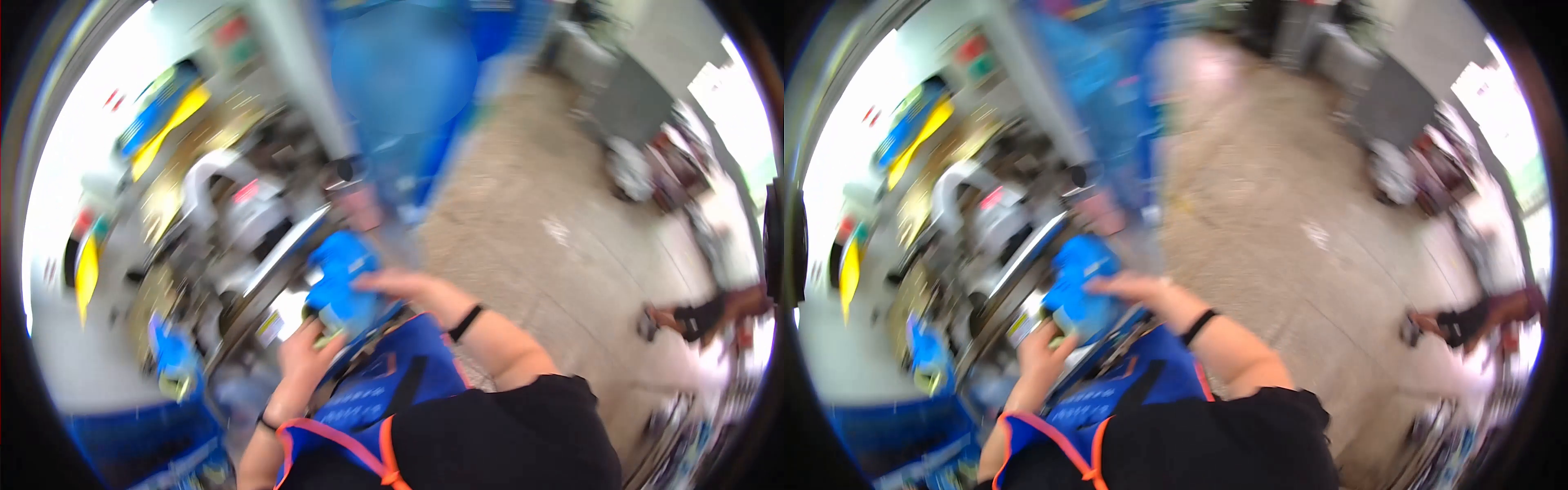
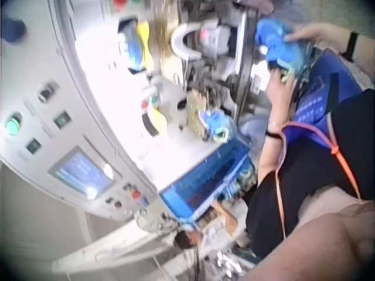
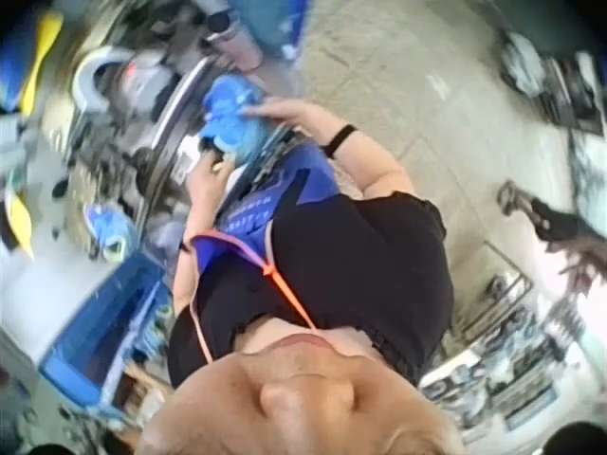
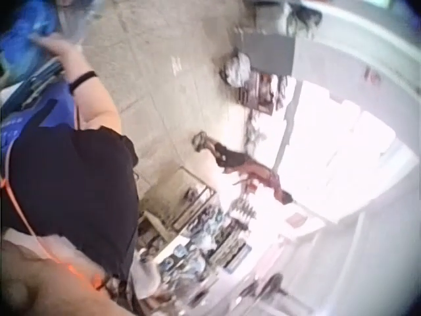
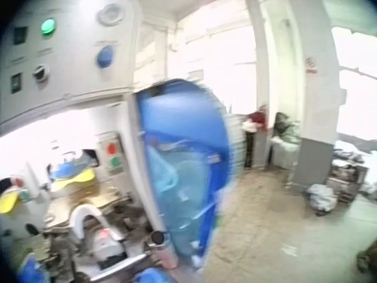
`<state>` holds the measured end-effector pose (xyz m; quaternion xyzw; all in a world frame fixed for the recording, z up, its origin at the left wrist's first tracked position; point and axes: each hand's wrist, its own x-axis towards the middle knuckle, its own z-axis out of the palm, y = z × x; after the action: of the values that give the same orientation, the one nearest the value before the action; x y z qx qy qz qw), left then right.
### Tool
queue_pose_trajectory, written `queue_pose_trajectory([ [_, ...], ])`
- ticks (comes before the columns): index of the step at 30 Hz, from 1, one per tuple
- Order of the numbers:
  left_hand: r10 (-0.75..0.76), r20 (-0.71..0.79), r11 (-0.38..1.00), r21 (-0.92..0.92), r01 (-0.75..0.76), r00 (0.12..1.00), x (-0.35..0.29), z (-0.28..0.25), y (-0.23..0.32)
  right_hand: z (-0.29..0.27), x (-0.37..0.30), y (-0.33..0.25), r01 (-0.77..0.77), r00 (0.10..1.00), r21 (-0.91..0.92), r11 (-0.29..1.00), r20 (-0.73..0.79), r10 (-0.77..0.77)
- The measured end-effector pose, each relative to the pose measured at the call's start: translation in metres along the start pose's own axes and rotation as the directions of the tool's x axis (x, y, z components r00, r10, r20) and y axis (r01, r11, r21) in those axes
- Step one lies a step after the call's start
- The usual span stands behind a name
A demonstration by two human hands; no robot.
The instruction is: Operating a heel/toe lasting machine to shape shoe uppers over a last.
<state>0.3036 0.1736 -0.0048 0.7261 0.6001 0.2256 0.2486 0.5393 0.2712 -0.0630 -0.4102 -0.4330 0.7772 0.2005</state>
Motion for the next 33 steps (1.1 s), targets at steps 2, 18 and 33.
queue_pose_trajectory([
  [2,-0.062,0.008,0.996,0.059,0.061,0.998,-0.020,-0.014,0.003,0.031,0.003,0.006,-0.056,0.994,-0.357,0.932,-0.108,0.019],
  [18,0.542,0.332,0.837,-0.299,-0.459,0.772,-0.134,0.053,0.038,0.155,-0.251,0.202,0.149,0.909,0.613,0.776,-0.393,0.136],
  [33,0.690,0.439,0.719,-0.506,-0.476,0.576,-0.208,0.190,0.185,0.194,-0.469,0.397,0.948,0.242,0.310,0.076,-0.854,0.460],
])
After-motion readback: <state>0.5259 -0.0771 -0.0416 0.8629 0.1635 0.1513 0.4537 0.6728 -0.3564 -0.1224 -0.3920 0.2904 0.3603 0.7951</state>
